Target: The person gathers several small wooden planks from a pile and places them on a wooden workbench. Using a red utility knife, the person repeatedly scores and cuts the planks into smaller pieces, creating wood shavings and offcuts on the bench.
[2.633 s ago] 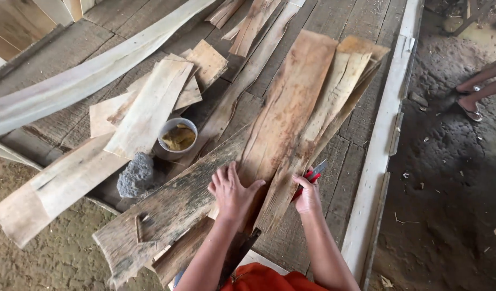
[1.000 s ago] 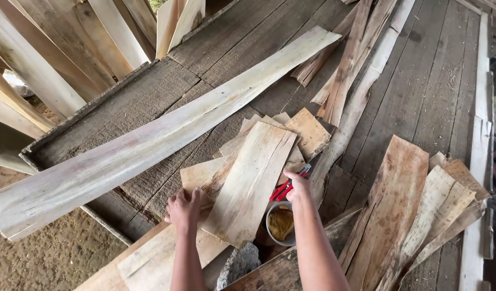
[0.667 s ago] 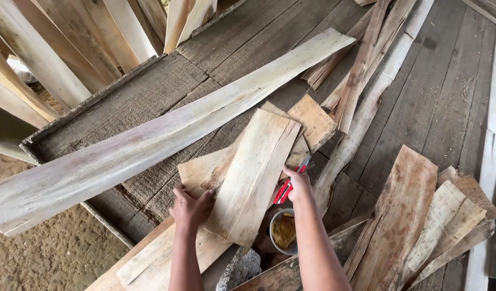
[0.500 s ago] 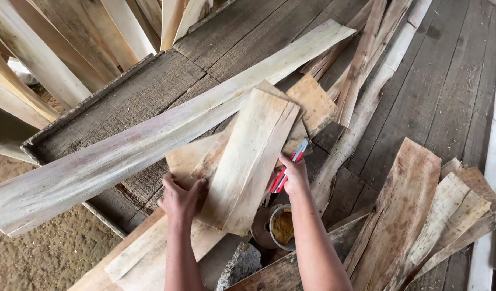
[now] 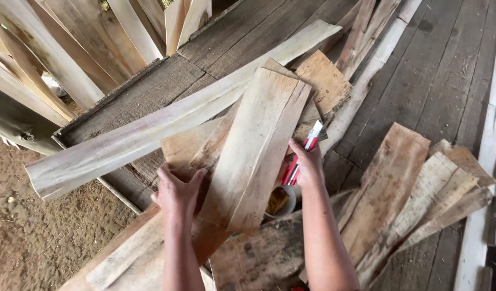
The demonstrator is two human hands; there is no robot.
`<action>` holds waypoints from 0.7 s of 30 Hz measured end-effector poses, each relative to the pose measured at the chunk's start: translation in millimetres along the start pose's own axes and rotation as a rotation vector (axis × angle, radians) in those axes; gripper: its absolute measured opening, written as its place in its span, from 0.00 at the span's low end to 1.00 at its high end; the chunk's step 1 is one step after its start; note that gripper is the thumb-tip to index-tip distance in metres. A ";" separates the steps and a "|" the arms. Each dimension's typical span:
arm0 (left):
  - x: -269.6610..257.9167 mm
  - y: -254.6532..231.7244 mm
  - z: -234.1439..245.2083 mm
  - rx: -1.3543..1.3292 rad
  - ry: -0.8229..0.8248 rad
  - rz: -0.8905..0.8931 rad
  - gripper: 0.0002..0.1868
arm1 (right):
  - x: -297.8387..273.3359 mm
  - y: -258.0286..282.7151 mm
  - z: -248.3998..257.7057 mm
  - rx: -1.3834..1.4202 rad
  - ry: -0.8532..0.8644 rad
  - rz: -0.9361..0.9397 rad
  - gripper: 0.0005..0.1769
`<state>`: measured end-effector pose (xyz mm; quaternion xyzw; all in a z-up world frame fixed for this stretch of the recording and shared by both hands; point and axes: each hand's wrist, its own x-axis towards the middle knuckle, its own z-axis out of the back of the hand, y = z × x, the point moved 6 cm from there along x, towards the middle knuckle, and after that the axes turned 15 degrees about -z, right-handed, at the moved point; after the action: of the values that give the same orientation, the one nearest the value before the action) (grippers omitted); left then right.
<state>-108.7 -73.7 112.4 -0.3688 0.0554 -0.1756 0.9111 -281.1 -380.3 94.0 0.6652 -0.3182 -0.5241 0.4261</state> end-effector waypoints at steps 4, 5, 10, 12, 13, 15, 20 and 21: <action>-71.2 -32.8 -42.0 -0.012 0.088 0.032 0.44 | 21.9 -18.0 102.0 -0.076 -0.031 0.019 0.18; -87.8 -43.9 -55.6 -0.009 0.122 0.029 0.43 | 38.5 -29.1 133.6 -0.059 -0.050 0.013 0.17; -181.1 -77.3 -139.5 0.006 0.217 -0.046 0.39 | 30.8 -39.3 277.8 -0.104 -0.158 -0.025 0.19; -211.4 -80.7 -187.1 -0.015 0.296 -0.113 0.39 | 59.6 -59.4 347.6 -0.429 -0.365 -0.038 0.31; -223.6 -79.6 -205.8 -0.018 0.296 -0.116 0.39 | 50.8 -58.7 364.4 -0.428 -0.367 -0.035 0.31; -247.7 -77.8 -247.7 -0.005 0.343 -0.133 0.41 | 34.0 -52.7 400.2 -0.408 -0.454 0.016 0.28; -297.1 -89.3 -276.4 0.090 0.581 -0.251 0.42 | 98.0 -106.0 488.8 -0.596 -0.542 0.173 0.23; -308.6 -86.7 -292.5 0.152 0.674 -0.323 0.41 | 99.8 -109.3 496.2 -0.700 -0.544 0.298 0.21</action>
<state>-488.0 -210.9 -47.5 -0.2256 0.2798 -0.4321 0.8271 -739.4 -535.5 -90.3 0.2668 -0.3146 -0.6884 0.5966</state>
